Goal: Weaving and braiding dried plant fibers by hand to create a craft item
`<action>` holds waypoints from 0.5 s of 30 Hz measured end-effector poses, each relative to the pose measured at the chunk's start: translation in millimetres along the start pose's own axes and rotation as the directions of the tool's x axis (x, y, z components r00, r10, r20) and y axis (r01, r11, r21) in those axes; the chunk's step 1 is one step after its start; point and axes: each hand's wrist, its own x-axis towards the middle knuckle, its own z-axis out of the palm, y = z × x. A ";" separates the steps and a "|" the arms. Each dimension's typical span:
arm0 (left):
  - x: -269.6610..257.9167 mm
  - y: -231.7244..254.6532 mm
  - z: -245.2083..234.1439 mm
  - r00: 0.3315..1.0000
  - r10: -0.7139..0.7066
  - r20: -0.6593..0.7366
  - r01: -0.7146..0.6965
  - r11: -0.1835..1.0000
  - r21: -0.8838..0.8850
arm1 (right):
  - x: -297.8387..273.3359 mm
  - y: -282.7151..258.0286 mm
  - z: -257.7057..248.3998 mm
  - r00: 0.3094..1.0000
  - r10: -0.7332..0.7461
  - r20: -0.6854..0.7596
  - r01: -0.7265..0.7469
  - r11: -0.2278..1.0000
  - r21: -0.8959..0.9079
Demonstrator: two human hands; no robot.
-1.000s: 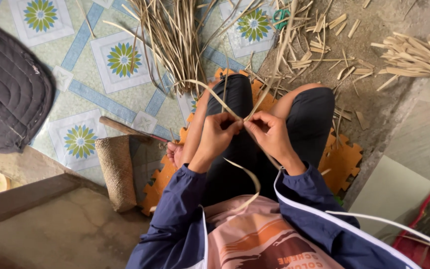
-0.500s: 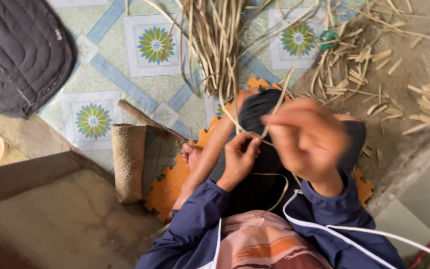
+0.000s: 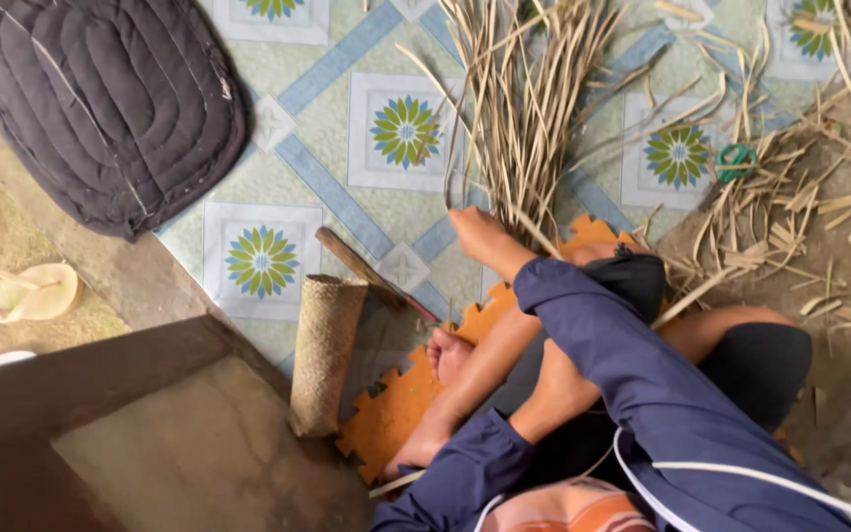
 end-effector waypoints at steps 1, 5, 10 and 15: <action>-1.1 0.2 0.5 1.000 -0.020 0.009 0.020 1.000 -0.023 | 5.4 6.8 11.2 1.000 0.024 -0.001 -0.024 1.000 -0.013; -8.0 1.7 5.4 0.996 -0.084 0.032 0.086 0.992 -0.088 | -1.8 9.9 14.2 0.997 0.008 0.079 -0.009 1.000 0.016; -16.7 14.6 -7.9 0.990 -0.129 0.061 0.134 0.986 -0.097 | -59.6 -0.2 -138.1 0.975 -0.007 0.222 -0.140 0.757 0.638; -16.6 20.6 -6.9 0.986 -0.132 0.099 0.140 0.986 -0.085 | -159.0 75.0 -255.2 0.965 -0.076 -0.249 0.208 0.803 0.558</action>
